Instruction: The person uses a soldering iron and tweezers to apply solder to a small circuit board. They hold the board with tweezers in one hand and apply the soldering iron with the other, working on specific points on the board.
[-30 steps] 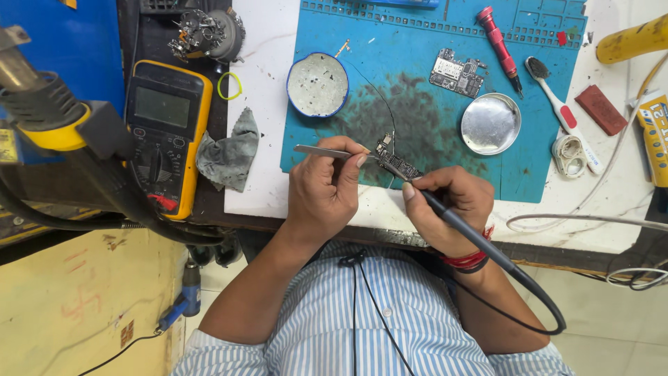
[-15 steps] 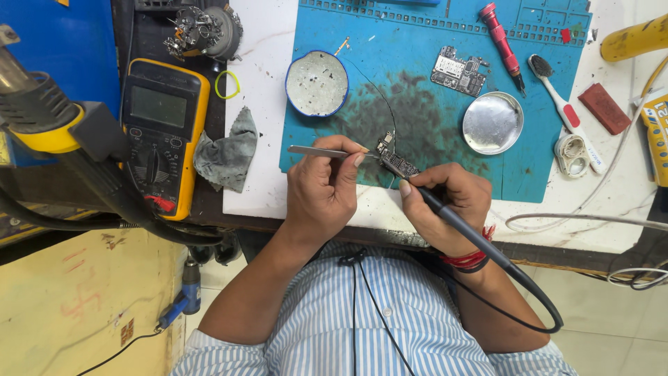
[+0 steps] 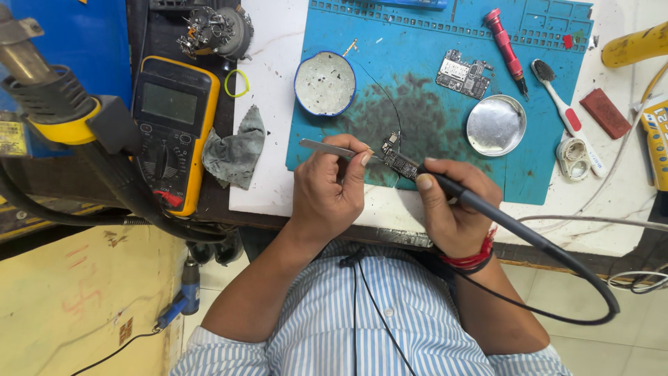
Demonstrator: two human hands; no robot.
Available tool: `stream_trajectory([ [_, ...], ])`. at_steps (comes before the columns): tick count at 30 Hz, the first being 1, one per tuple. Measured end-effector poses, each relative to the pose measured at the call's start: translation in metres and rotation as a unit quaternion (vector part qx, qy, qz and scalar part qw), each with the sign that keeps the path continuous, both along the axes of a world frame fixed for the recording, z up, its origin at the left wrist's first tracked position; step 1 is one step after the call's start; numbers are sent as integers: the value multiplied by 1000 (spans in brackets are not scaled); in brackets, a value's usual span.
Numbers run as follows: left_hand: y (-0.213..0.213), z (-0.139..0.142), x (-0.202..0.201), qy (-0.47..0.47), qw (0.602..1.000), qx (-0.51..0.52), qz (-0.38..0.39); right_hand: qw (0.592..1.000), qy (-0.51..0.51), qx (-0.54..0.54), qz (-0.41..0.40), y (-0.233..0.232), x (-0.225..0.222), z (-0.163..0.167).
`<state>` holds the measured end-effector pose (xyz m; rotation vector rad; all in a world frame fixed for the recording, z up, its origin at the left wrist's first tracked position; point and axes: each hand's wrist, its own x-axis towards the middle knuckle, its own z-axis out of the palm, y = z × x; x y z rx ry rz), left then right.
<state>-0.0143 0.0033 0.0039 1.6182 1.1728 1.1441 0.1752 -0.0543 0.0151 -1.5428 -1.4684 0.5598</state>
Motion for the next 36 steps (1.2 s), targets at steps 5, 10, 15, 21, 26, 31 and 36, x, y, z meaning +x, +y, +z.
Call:
stream_trajectory([
  [5, 2, 0, 0, 10, 1000, 1, -16, 998, -27, 37, 43, 1, 1, 1],
  [10, 2, 1, -1, 29, 999, 5, -35, 998, -24, 29, 41, 3, 0, 1],
  [15, 1, 0, -2, -12, 999, -11, -35, 999, -27, 27, 36, 2, 2, 2],
  [21, 1, -3, 0, -22, 999, -16, -19, 998, -33, 35, 40, 4, 1, 1],
  [26, 0, -5, 2, -3, 1000, 11, -18, 997, -38, 39, 48, 5, 0, 2],
  [31, 1, -5, 1, -1, 1000, 6, -19, 996, -49, 44, 55, 7, -2, 3],
  [36, 1, -4, 1, 2, 1000, 2, -17, 996, -59, 45, 56, 8, -3, 5],
])
